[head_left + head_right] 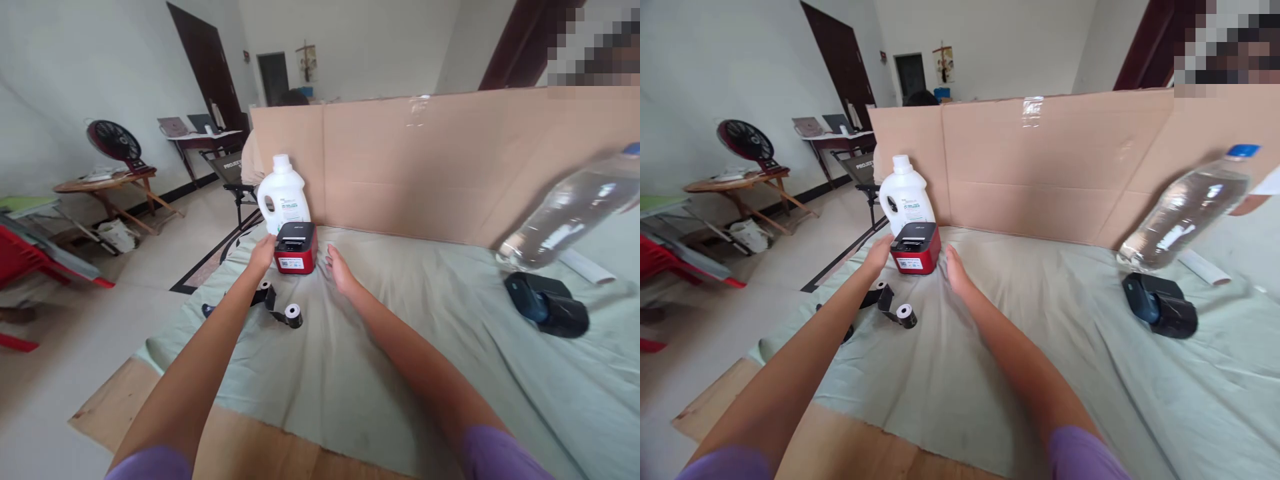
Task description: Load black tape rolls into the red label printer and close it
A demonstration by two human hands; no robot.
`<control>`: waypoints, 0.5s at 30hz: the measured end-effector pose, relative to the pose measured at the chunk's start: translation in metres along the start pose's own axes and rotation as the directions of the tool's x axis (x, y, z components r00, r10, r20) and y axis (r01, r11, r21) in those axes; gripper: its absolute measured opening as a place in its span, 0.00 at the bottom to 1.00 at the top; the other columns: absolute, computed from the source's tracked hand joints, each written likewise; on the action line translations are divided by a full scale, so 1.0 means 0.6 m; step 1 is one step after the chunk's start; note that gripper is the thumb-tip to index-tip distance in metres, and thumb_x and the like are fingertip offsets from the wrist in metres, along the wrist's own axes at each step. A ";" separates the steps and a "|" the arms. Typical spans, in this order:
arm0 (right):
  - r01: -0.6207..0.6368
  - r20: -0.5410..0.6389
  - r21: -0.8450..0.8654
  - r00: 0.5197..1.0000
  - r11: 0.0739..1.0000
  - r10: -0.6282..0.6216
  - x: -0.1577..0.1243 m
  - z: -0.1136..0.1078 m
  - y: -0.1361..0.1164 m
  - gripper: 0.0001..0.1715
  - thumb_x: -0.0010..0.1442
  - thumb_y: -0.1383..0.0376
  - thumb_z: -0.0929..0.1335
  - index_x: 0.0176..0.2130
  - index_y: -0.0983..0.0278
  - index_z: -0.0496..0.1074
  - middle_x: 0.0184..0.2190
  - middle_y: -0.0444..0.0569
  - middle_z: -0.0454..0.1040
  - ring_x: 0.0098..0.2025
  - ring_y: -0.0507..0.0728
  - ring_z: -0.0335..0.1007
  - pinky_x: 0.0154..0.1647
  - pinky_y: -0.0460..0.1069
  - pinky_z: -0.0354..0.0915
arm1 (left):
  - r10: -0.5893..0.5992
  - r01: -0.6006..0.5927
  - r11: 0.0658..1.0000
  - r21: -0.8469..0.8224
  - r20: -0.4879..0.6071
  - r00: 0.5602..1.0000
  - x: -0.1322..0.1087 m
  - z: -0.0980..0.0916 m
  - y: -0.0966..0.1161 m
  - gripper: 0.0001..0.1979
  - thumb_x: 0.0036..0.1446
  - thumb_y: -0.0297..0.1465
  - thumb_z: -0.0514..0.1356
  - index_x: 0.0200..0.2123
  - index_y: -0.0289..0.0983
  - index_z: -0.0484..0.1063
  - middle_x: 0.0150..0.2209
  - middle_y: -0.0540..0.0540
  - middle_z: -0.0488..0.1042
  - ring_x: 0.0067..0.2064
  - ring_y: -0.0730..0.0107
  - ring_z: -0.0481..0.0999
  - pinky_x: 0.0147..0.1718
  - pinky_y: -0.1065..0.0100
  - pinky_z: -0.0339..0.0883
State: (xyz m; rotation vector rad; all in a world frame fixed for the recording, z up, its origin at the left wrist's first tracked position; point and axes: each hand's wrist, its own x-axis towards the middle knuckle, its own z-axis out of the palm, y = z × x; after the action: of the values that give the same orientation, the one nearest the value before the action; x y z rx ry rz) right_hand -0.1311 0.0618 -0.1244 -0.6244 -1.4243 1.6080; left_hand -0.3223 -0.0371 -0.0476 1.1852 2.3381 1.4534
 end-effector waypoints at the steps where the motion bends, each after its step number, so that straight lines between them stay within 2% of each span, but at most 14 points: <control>1: -0.068 -0.074 -0.037 0.995 0.997 0.065 -0.024 -0.047 -0.018 0.34 0.56 0.40 0.66 0.55 0.52 0.73 0.62 0.48 0.69 0.65 0.67 0.62 0.66 0.68 0.57 | 0.025 -0.028 0.999 -0.043 -0.062 0.998 -0.023 -0.006 0.017 0.21 0.66 0.37 0.50 0.56 0.35 0.72 0.59 0.39 0.74 0.62 0.55 0.71 0.61 0.56 0.64; 3: -0.051 -0.163 -0.167 0.986 0.985 0.023 -0.087 -0.163 -0.065 0.27 0.53 0.44 0.71 0.49 0.52 0.76 0.58 0.48 0.73 0.62 0.67 0.65 0.65 0.66 0.58 | 0.185 -0.209 0.967 -0.147 -0.160 0.970 -0.088 -0.004 0.053 0.23 0.67 0.37 0.50 0.62 0.39 0.67 0.65 0.43 0.69 0.65 0.60 0.68 0.64 0.60 0.61; 4: -0.005 -0.200 -0.280 0.978 0.960 -0.053 -0.125 -0.227 -0.092 0.24 0.52 0.47 0.72 0.47 0.53 0.77 0.54 0.49 0.75 0.60 0.67 0.66 0.65 0.65 0.57 | 0.295 -0.318 0.933 -0.170 -0.146 0.944 -0.129 0.004 0.068 0.23 0.68 0.36 0.50 0.64 0.41 0.65 0.65 0.45 0.68 0.66 0.61 0.68 0.65 0.61 0.61; 5: 0.020 -0.239 -0.413 0.962 0.910 -0.130 -0.167 -0.293 -0.122 0.23 0.51 0.48 0.73 0.46 0.53 0.77 0.51 0.50 0.76 0.58 0.67 0.67 0.64 0.66 0.57 | 0.383 -0.394 0.903 -0.170 -0.092 0.919 -0.174 0.018 0.082 0.22 0.68 0.37 0.49 0.63 0.43 0.66 0.63 0.46 0.70 0.65 0.61 0.69 0.65 0.61 0.61; 6: 0.026 -0.273 -0.563 0.938 0.826 -0.216 -0.209 -0.357 -0.153 0.24 0.51 0.49 0.72 0.47 0.54 0.76 0.50 0.51 0.76 0.57 0.68 0.67 0.63 0.67 0.57 | 0.453 -0.442 0.882 -0.162 0.038 0.890 -0.221 0.037 0.094 0.21 0.69 0.36 0.49 0.62 0.45 0.68 0.61 0.47 0.73 0.63 0.61 0.71 0.64 0.60 0.62; 7: 0.010 -0.300 -0.717 0.899 0.697 -0.321 -0.250 -0.418 -0.183 0.25 0.53 0.50 0.72 0.49 0.56 0.75 0.53 0.53 0.74 0.59 0.69 0.64 0.63 0.67 0.56 | 0.512 -0.488 0.859 -0.157 0.235 0.826 -0.269 0.059 0.103 0.21 0.68 0.36 0.49 0.61 0.46 0.70 0.60 0.47 0.74 0.61 0.61 0.74 0.63 0.59 0.64; 8: -0.061 -0.329 -0.839 0.848 0.541 -0.415 -0.286 -0.473 -0.212 0.27 0.53 0.51 0.71 0.50 0.59 0.74 0.55 0.57 0.72 0.62 0.71 0.60 0.64 0.68 0.52 | 0.547 -0.536 0.829 -0.160 0.427 0.720 -0.314 0.084 0.110 0.21 0.68 0.36 0.50 0.61 0.46 0.70 0.60 0.46 0.74 0.61 0.60 0.73 0.64 0.58 0.62; 9: -0.175 -0.363 -0.905 0.793 0.387 -0.489 -0.316 -0.522 -0.237 0.30 0.53 0.51 0.71 0.52 0.62 0.73 0.57 0.61 0.69 0.65 0.73 0.54 0.65 0.68 0.48 | 0.556 -0.590 0.792 -0.155 0.581 0.594 -0.354 0.109 0.116 0.22 0.68 0.37 0.51 0.63 0.46 0.69 0.63 0.46 0.71 0.65 0.58 0.69 0.68 0.54 0.56; 10: -0.309 -0.411 -0.911 0.740 0.272 -0.532 -0.339 -0.563 -0.257 0.33 0.54 0.51 0.71 0.55 0.65 0.71 0.59 0.66 0.66 0.67 0.75 0.49 0.65 0.69 0.46 | 0.547 -0.642 0.753 -0.145 0.680 0.488 -0.388 0.132 0.120 0.23 0.68 0.38 0.51 0.65 0.47 0.67 0.66 0.47 0.67 0.70 0.55 0.60 0.71 0.50 0.48; 11: -0.445 -0.497 -0.864 0.675 0.237 -0.546 -0.354 -0.595 -0.273 0.39 0.53 0.51 0.72 0.58 0.67 0.68 0.60 0.71 0.64 0.67 0.77 0.48 0.63 0.70 0.46 | 0.535 -0.685 0.716 -0.137 0.738 0.411 -0.416 0.151 0.122 0.24 0.69 0.38 0.50 0.66 0.47 0.64 0.69 0.48 0.62 0.73 0.55 0.53 0.72 0.46 0.40; 13: -0.608 -0.639 -0.761 0.640 0.228 -0.427 -0.367 -0.633 -0.288 0.52 0.50 0.47 0.74 0.63 0.71 0.61 0.61 0.76 0.61 0.65 0.80 0.51 0.59 0.70 0.51 | 0.506 -0.739 0.667 -0.094 0.786 0.357 -0.449 0.176 0.123 0.26 0.71 0.40 0.47 0.69 0.47 0.59 0.72 0.49 0.54 0.75 0.55 0.45 0.72 0.44 0.31; 15: -0.665 -0.701 -0.713 0.662 0.222 -0.267 -0.363 -0.643 -0.287 0.61 0.46 0.44 0.76 0.66 0.71 0.55 0.60 0.77 0.62 0.62 0.81 0.56 0.55 0.69 0.56 | 0.481 -0.767 0.639 -0.050 0.804 0.348 -0.459 0.183 0.121 0.27 0.72 0.41 0.44 0.71 0.47 0.54 0.73 0.50 0.50 0.75 0.56 0.43 0.72 0.45 0.30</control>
State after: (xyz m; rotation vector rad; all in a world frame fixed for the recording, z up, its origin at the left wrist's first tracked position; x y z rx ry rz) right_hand 0.3421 0.0707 -0.0813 -2.0688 -1.5543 0.1625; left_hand -0.0418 -0.1331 -0.1205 2.4254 1.5249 0.3451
